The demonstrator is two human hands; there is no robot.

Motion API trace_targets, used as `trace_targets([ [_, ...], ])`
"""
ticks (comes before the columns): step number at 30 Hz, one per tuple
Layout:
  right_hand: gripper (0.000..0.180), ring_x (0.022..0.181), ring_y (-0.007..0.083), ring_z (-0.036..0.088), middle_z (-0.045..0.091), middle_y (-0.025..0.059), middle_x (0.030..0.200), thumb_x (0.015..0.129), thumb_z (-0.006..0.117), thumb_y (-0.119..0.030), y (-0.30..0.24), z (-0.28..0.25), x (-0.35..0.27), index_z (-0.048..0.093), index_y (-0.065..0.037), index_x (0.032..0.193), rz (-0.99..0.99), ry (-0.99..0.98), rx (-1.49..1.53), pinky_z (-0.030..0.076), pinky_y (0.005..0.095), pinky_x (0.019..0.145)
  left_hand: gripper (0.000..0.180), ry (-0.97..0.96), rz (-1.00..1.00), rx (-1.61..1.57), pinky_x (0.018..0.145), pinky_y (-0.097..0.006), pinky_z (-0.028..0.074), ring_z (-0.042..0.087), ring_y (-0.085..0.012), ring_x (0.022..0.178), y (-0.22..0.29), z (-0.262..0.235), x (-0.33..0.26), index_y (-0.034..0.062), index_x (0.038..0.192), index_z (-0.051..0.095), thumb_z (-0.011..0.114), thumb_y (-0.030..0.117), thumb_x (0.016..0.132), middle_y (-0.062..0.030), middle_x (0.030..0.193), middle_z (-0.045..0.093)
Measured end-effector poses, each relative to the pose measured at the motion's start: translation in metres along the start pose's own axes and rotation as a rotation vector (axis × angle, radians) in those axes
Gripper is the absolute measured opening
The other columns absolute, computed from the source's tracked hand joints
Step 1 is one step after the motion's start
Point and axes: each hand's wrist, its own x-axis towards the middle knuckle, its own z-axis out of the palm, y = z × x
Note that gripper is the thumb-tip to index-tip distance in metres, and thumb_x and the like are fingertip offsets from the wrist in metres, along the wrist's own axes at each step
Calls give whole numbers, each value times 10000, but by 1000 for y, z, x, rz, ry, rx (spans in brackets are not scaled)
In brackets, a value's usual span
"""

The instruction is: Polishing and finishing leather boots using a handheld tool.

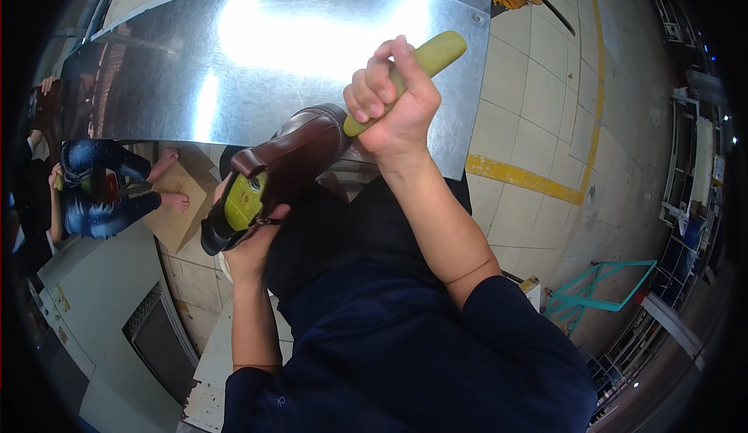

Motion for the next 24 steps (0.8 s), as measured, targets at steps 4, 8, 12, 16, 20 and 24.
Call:
trace_targets([
  [4,295,391,104,339,368,-26,525,1054,554,-331,4,-1,3,546,-91,883,5,18,12,312,276,392,782,-24,-33,224,1090,-396,446,597,-271,1246,-1,4,-1,15,1387,551,920,68,699,-141,1370,613],
  [8,284,389,103,338,367,-29,526,1060,541,-320,3,-3,6,544,-92,889,-6,23,23,313,279,389,774,-53,146,267,1151,-465,404,558,-351,1339,3,13,6,40,1357,589,945,187,685,-179,1368,633],
  [12,281,402,99,336,365,-40,531,1065,514,-314,4,-2,9,567,-100,890,-7,61,3,308,273,401,703,-58,287,183,1165,-520,386,555,-379,1342,0,19,13,46,1318,601,924,193,711,-183,1340,652],
  [16,223,421,93,347,364,-43,543,1049,545,-264,14,7,-2,581,-106,894,-143,37,-163,316,270,412,684,-57,352,215,1161,-512,392,568,-366,1327,-5,16,10,38,1315,611,912,176,717,-180,1348,647],
  [20,181,428,101,381,387,-25,563,1005,635,-206,15,16,-5,534,-94,904,-169,75,-252,336,272,405,711,14,248,309,1143,-448,417,606,-338,1287,14,21,11,6,1330,620,907,100,686,-180,1309,669],
  [24,270,425,92,408,417,-10,562,989,686,-272,-6,8,-3,541,-52,930,-10,189,-206,326,256,396,667,-184,242,52,1106,-445,459,674,-341,1184,57,28,35,-22,1276,638,877,17,654,-175,1249,697],
])
